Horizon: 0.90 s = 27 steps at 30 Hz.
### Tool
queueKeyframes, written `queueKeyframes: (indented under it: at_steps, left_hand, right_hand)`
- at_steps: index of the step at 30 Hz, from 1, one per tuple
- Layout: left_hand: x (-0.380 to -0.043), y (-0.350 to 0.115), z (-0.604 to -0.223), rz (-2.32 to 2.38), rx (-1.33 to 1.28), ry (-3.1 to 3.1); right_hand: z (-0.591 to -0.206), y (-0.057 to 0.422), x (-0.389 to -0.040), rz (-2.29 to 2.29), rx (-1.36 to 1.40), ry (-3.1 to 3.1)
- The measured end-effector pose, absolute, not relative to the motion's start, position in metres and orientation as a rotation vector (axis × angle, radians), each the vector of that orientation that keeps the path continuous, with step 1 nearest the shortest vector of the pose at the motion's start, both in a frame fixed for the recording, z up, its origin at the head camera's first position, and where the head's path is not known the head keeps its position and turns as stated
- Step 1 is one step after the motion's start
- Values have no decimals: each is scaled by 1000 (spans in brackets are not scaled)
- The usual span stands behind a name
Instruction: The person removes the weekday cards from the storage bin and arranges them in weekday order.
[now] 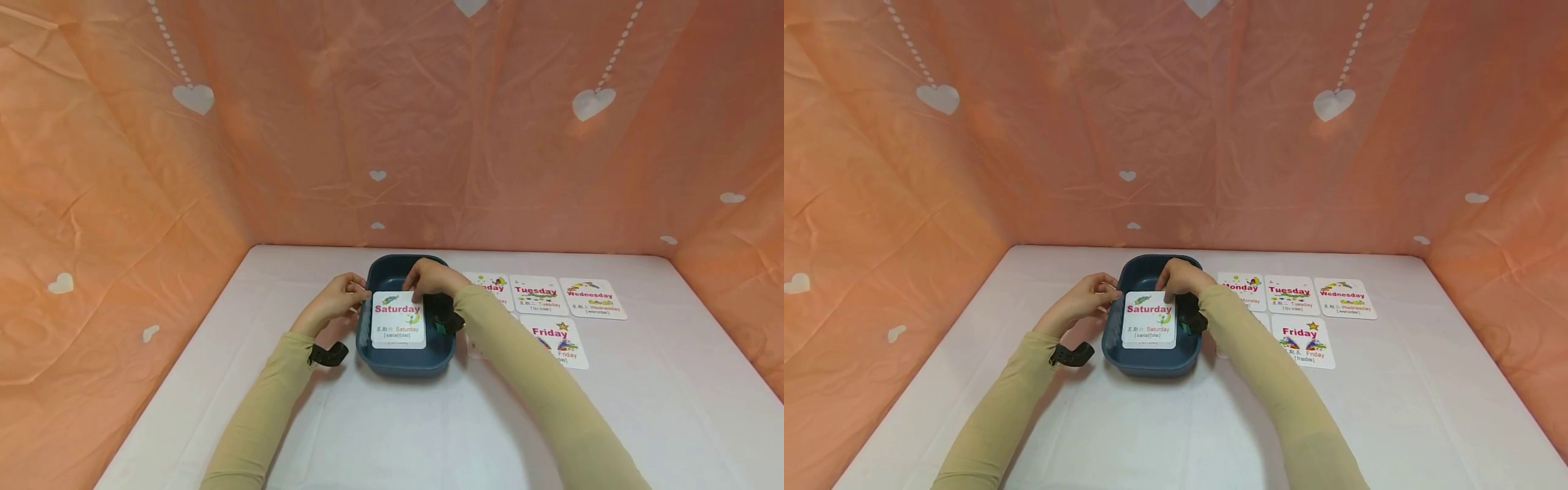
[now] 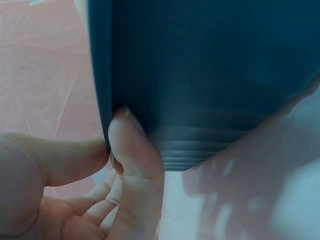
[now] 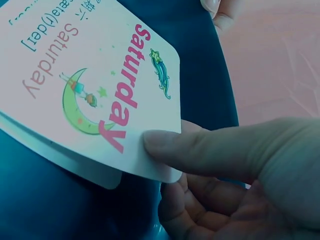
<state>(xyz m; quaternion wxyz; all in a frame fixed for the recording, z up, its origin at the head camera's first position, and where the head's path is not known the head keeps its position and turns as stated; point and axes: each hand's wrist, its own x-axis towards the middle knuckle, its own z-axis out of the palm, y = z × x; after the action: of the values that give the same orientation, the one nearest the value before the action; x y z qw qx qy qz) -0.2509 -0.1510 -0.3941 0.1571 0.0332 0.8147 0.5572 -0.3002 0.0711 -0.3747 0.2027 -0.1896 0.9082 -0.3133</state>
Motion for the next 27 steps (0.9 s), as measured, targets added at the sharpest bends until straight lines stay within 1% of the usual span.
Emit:
queueKeyframes:
  at_steps: [15, 21, 27]
  left_hand:
    - [-250, -151, -394, 1588, 81, 2331]
    - [-251, -151, -394, 1586, 83, 2331]
    - [-252, -151, -394, 1581, 90, 2339]
  right_hand:
    - [-374, 74, -300, -950, -583, 2487]
    - [-372, 76, -299, -1033, -552, 2382]
    - [-366, 79, -297, -980, -581, 2314]
